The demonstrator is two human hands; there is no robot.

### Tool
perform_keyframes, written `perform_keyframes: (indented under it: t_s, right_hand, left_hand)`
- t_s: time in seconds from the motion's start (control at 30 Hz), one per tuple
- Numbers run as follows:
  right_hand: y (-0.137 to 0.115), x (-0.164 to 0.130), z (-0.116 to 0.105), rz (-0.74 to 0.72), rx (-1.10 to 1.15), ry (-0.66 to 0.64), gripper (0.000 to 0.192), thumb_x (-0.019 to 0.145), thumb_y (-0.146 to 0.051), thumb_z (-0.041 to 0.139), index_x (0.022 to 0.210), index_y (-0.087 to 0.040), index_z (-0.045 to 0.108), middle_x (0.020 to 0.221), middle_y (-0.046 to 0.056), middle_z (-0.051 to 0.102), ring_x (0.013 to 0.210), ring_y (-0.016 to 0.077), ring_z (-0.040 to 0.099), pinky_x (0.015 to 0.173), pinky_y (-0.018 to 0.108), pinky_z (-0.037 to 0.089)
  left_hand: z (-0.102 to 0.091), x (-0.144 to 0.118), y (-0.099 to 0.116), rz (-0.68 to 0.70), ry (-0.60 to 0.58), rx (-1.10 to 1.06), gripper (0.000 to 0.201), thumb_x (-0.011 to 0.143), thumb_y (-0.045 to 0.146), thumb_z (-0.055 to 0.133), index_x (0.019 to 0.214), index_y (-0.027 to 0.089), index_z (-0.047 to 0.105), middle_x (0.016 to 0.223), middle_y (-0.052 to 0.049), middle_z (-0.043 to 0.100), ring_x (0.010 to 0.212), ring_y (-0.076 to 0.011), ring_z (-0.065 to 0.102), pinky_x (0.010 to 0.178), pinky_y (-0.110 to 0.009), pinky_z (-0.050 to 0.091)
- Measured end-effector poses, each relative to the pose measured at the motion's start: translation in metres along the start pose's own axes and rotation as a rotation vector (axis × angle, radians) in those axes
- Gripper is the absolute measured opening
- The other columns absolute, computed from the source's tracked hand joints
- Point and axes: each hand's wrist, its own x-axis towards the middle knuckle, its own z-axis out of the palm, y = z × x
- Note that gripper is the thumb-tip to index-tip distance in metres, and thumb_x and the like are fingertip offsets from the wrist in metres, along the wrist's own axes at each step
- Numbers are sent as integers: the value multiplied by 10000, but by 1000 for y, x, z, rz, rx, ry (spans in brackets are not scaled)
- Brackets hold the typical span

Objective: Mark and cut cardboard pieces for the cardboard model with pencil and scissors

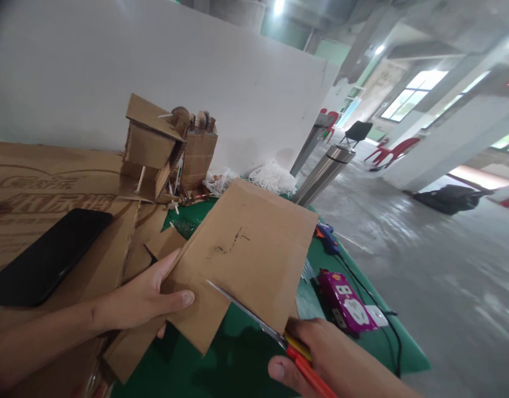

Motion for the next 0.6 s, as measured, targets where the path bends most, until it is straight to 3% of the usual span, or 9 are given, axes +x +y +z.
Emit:
perform_keyframes:
  t_s: [0.2, 0.6]
  right_hand:
    - [-4, 1, -3, 100, 68, -85, 457, 774, -659, 638, 764, -210, 553, 656, -28, 486, 568, 149, 365, 495, 255, 249]
    - [-5, 2, -2, 185, 44, -50, 463, 763, -644, 665, 710, -204, 531, 618, -53, 412, 573, 134, 285, 495, 254, 206]
  left_hand:
    - [1, 0, 2, 12, 4, -7, 760, 839, 389, 715, 1450, 317, 269, 1219, -90, 594, 638, -96, 633, 368, -118, 432]
    - [0, -1, -1, 10, 0, -21, 799, 835, 413, 719, 1467, 348, 235, 1238, -95, 589, 659, -108, 644, 373, -120, 444]
